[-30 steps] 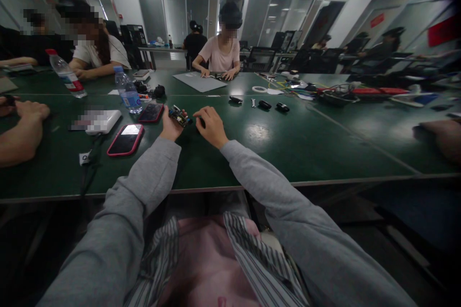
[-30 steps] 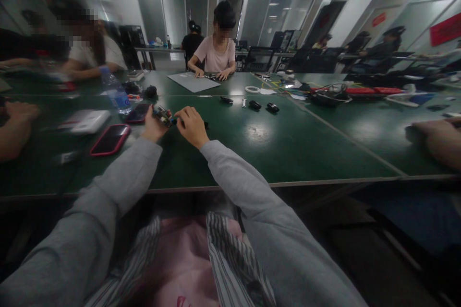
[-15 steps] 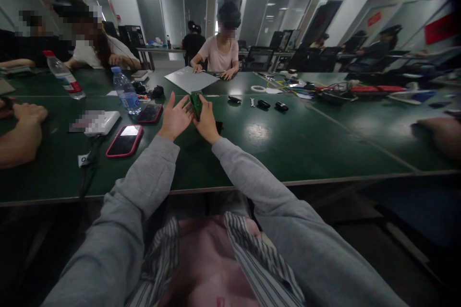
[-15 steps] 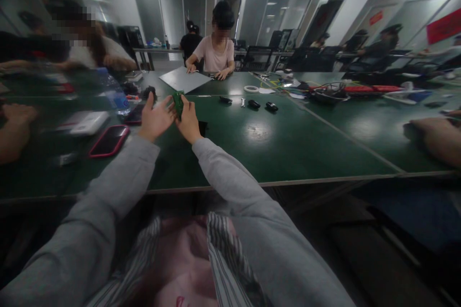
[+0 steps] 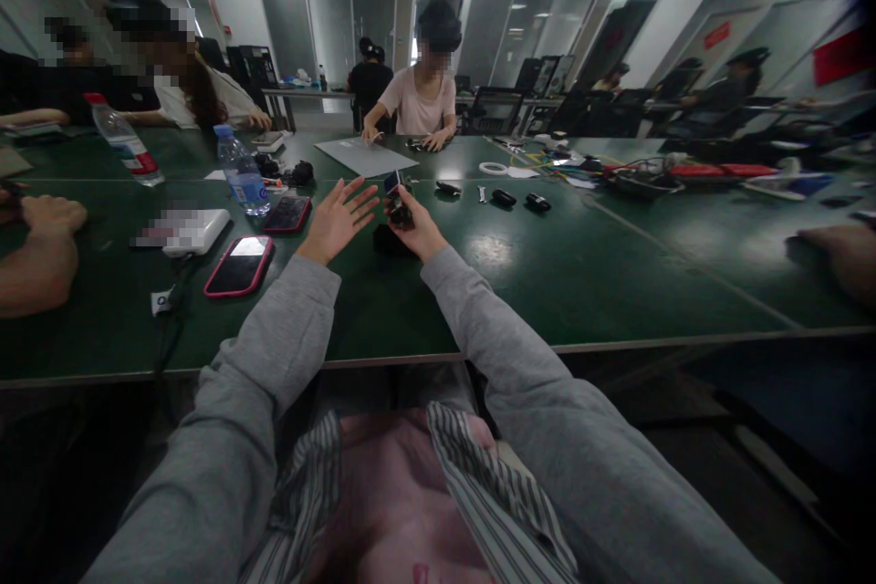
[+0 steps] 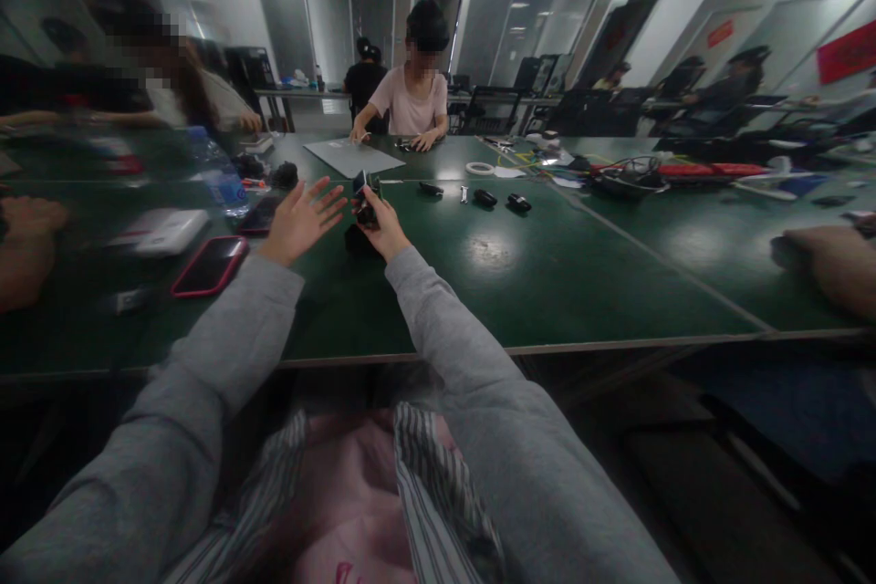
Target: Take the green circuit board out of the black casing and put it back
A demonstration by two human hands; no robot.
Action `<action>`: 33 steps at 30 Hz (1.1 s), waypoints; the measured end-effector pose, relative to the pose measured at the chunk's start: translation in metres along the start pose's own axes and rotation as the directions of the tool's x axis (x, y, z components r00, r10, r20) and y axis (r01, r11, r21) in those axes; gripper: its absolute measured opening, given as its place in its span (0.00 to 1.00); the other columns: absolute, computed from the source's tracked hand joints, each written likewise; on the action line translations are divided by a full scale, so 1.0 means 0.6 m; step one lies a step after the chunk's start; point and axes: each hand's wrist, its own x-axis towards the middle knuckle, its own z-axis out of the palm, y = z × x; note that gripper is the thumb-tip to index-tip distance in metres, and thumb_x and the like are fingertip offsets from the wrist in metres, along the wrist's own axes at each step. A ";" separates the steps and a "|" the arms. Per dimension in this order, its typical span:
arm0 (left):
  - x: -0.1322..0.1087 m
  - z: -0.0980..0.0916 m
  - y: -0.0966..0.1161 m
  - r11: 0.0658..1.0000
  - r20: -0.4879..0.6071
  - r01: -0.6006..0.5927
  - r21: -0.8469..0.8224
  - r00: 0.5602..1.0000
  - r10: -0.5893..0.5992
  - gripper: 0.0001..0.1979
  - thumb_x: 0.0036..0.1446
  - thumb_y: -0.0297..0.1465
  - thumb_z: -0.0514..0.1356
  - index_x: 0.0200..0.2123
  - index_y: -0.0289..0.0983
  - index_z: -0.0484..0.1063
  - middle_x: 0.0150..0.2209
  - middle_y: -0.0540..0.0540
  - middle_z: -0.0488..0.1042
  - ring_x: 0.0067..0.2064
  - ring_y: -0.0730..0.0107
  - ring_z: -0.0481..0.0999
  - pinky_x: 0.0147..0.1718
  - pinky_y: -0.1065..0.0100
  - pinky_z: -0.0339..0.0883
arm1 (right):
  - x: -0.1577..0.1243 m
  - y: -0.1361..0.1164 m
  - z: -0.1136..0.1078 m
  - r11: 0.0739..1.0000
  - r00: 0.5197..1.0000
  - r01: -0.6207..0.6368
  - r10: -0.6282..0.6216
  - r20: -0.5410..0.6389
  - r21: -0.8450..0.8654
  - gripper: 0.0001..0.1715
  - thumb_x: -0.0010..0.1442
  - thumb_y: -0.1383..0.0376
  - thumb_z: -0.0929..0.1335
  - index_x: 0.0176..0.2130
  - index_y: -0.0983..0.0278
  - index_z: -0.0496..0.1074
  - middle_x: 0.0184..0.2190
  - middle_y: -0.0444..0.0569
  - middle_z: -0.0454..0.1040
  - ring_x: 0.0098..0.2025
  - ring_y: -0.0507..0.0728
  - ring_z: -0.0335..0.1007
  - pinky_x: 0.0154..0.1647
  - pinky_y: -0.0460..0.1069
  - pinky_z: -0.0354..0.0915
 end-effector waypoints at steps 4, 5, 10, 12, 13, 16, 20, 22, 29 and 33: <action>0.002 -0.007 0.003 0.999 -0.102 0.011 -0.045 0.995 -0.016 0.16 0.67 0.43 0.54 0.48 0.42 0.75 0.49 0.44 0.79 0.54 0.60 0.77 0.49 0.62 0.71 | 0.006 -0.006 -0.025 0.874 0.953 0.282 -0.303 0.009 -0.397 0.40 0.54 0.45 0.72 0.57 0.65 0.65 0.49 0.56 0.75 0.49 0.58 0.74 0.52 0.55 0.71; 0.002 -0.009 0.003 0.999 -0.124 0.016 -0.049 0.992 -0.022 0.16 0.66 0.42 0.54 0.49 0.43 0.75 0.48 0.45 0.79 0.53 0.60 0.78 0.48 0.62 0.71 | 0.006 -0.005 -0.033 0.795 0.925 0.341 -0.378 0.030 -0.501 0.42 0.54 0.46 0.73 0.59 0.65 0.64 0.53 0.56 0.73 0.53 0.59 0.72 0.56 0.56 0.69; 0.006 -0.015 -0.001 0.998 -0.151 0.041 -0.040 0.987 -0.047 0.15 0.66 0.41 0.55 0.50 0.42 0.74 0.47 0.45 0.80 0.50 0.62 0.79 0.45 0.65 0.71 | -0.010 0.004 -0.057 0.382 0.804 0.505 -0.533 0.262 -0.774 0.37 0.58 0.60 0.72 0.64 0.62 0.61 0.61 0.54 0.67 0.63 0.61 0.64 0.66 0.60 0.60; 0.008 -0.017 -0.003 0.998 -0.146 0.048 -0.029 0.988 -0.052 0.15 0.66 0.41 0.55 0.50 0.42 0.74 0.47 0.45 0.80 0.48 0.63 0.80 0.44 0.65 0.72 | -0.020 0.009 -0.059 0.261 0.776 0.538 -0.525 0.350 -0.802 0.38 0.59 0.63 0.71 0.65 0.61 0.60 0.62 0.54 0.65 0.64 0.61 0.62 0.67 0.60 0.59; 0.009 -0.018 -0.005 0.998 -0.146 0.050 -0.025 0.988 -0.053 0.16 0.66 0.41 0.55 0.51 0.42 0.74 0.47 0.44 0.80 0.47 0.64 0.80 0.43 0.66 0.72 | -0.024 0.012 -0.059 0.215 0.766 0.553 -0.511 0.390 -0.805 0.39 0.60 0.63 0.71 0.66 0.61 0.59 0.63 0.54 0.65 0.65 0.61 0.61 0.67 0.59 0.58; 0.012 -0.024 -0.007 0.999 -0.169 0.042 -0.013 0.985 -0.044 0.16 0.65 0.40 0.56 0.52 0.41 0.74 0.47 0.44 0.80 0.45 0.65 0.80 0.41 0.67 0.72 | -0.033 0.018 -0.063 0.118 0.754 0.601 -0.410 0.512 -0.790 0.41 0.60 0.62 0.72 0.67 0.60 0.58 0.62 0.53 0.65 0.64 0.61 0.61 0.66 0.59 0.60; 0.017 -0.041 -0.004 0.999 -0.289 -0.054 0.000 0.956 0.052 0.15 0.62 0.36 0.59 0.51 0.44 0.74 0.45 0.47 0.81 0.44 0.69 0.79 0.38 0.70 0.70 | -0.031 0.016 -0.099 0.055 0.755 0.617 -0.325 0.570 -0.785 0.40 0.61 0.57 0.72 0.67 0.58 0.59 0.58 0.53 0.69 0.61 0.62 0.65 0.62 0.60 0.63; 0.020 -0.052 -0.002 0.997 -0.354 -0.083 -0.005 0.932 0.076 0.15 0.61 0.35 0.58 0.51 0.45 0.74 0.45 0.48 0.81 0.43 0.69 0.79 0.38 0.71 0.69 | -0.025 0.008 -0.137 0.016 0.769 0.581 -0.338 0.542 -0.814 0.39 0.61 0.56 0.72 0.67 0.58 0.60 0.58 0.52 0.69 0.60 0.61 0.66 0.62 0.58 0.63; 0.027 -0.075 -0.018 1.000 -0.422 -0.029 0.004 0.906 0.028 0.11 0.59 0.36 0.59 0.45 0.43 0.75 0.43 0.47 0.81 0.41 0.71 0.79 0.35 0.71 0.66 | -0.037 -0.081 -0.361 -0.049 0.847 0.277 -0.459 0.268 -0.960 0.38 0.61 0.62 0.72 0.65 0.75 0.63 0.57 0.71 0.67 0.60 0.65 0.62 0.59 0.57 0.56; 0.031 -0.084 -0.032 1.000 -0.443 -0.001 0.030 0.897 0.014 0.12 0.58 0.36 0.60 0.45 0.43 0.75 0.42 0.46 0.81 0.40 0.70 0.79 0.34 0.71 0.65 | -0.074 -0.153 -0.528 -0.073 0.808 -0.173 -0.581 -0.100 -0.982 0.38 0.60 0.66 0.71 0.65 0.76 0.62 0.56 0.76 0.65 0.58 0.62 0.60 0.52 0.57 0.53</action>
